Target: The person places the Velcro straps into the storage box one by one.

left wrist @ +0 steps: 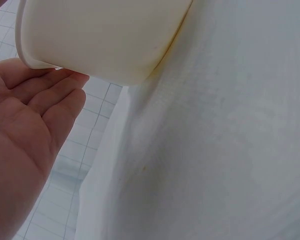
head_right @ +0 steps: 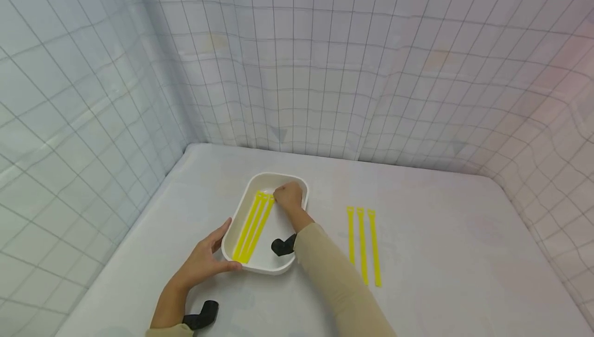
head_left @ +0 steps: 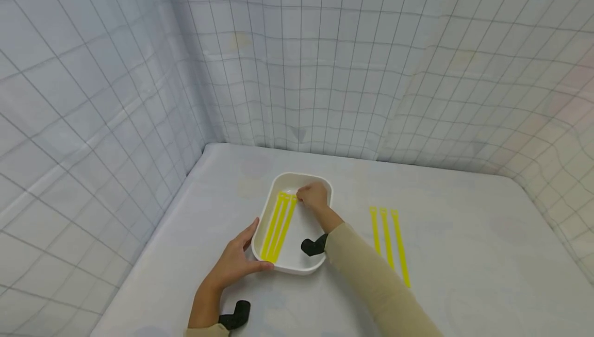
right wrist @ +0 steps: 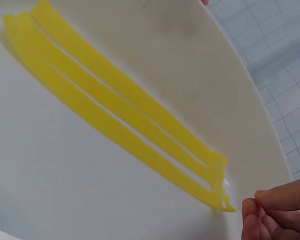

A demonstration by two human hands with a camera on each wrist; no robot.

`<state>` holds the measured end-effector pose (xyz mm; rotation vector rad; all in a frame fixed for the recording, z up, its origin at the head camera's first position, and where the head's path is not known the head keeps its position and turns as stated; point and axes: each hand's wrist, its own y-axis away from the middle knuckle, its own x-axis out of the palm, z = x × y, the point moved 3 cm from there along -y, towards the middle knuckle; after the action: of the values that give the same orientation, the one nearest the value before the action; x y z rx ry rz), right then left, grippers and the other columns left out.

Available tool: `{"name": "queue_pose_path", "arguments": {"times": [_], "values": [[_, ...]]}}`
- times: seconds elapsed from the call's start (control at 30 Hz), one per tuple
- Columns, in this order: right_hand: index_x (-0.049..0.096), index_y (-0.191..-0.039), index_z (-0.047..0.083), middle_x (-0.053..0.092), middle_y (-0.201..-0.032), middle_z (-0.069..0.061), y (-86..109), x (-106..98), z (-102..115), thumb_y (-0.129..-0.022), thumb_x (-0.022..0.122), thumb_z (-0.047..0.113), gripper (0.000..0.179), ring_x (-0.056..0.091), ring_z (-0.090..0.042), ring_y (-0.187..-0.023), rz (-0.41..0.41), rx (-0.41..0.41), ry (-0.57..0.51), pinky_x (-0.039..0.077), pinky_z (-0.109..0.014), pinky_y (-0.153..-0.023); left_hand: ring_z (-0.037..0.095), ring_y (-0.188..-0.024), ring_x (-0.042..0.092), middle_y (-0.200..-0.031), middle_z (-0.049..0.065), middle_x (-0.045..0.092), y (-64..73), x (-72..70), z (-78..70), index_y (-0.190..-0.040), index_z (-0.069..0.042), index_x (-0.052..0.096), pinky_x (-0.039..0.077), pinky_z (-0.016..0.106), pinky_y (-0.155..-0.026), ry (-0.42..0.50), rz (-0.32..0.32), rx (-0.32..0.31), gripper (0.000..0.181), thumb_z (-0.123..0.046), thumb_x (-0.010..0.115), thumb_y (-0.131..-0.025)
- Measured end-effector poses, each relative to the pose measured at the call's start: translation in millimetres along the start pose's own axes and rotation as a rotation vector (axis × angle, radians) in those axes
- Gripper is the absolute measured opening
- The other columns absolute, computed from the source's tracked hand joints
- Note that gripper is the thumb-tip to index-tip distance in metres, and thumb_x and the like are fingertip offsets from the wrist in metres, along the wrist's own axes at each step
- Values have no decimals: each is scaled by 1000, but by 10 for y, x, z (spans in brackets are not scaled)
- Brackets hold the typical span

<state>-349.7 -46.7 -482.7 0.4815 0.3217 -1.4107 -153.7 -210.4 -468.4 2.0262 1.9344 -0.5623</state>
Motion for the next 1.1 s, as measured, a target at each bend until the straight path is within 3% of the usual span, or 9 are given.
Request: {"name": "queue_pose_path", "arguments": {"times": [0.1,0.13,0.27,0.43,0.67,1.1], "values": [[71,-83,-3,66,-70,-12,78,-54,91,-79,65,4,10,62,-21,-63,13,-49,-79,54,-28,-59,24,-134,26,-147,10,27,4,-6,3,-144,-4,27,28,37,-105,5,0,2,108,-33,87,-58],[70,-87,-6,67,-75,-15,176,-126,204,-80,65,1,11,64,-24,-68,22,-16,-101,55,-31,-64,24,-134,25,-147,10,27,0,-7,0,-144,-4,27,28,37,-105,3,1,1,108,-33,87,-58],[68,-91,-8,67,-81,-14,306,-291,327,-82,66,2,14,64,-21,-71,56,-44,-226,56,-30,-69,24,-134,25,-147,10,26,-6,-8,-4,-144,-4,27,28,37,-105,1,9,-11,108,-32,87,-59],[69,-94,-6,68,-87,-13,406,-481,383,-82,68,7,17,65,-19,-75,87,-43,-259,55,-27,-72,23,-134,25,-148,9,26,0,-13,5,-144,-4,27,28,37,-105,1,2,-37,109,-30,88,-58],[68,-97,-5,67,-91,-14,462,-719,334,-83,68,7,19,65,-22,-80,55,-60,-271,55,-30,-75,23,-134,25,-148,9,25,-2,-4,10,-144,-4,27,28,37,-105,-9,0,-48,110,-34,88,-57],[65,-99,-9,67,-92,-17,487,-1066,32,-83,67,5,21,65,-20,-78,6,-36,-290,54,-29,-76,24,-134,25,-148,9,25,-1,2,0,-144,-4,27,29,37,-105,-12,-4,-41,111,-33,88,-56]]}}
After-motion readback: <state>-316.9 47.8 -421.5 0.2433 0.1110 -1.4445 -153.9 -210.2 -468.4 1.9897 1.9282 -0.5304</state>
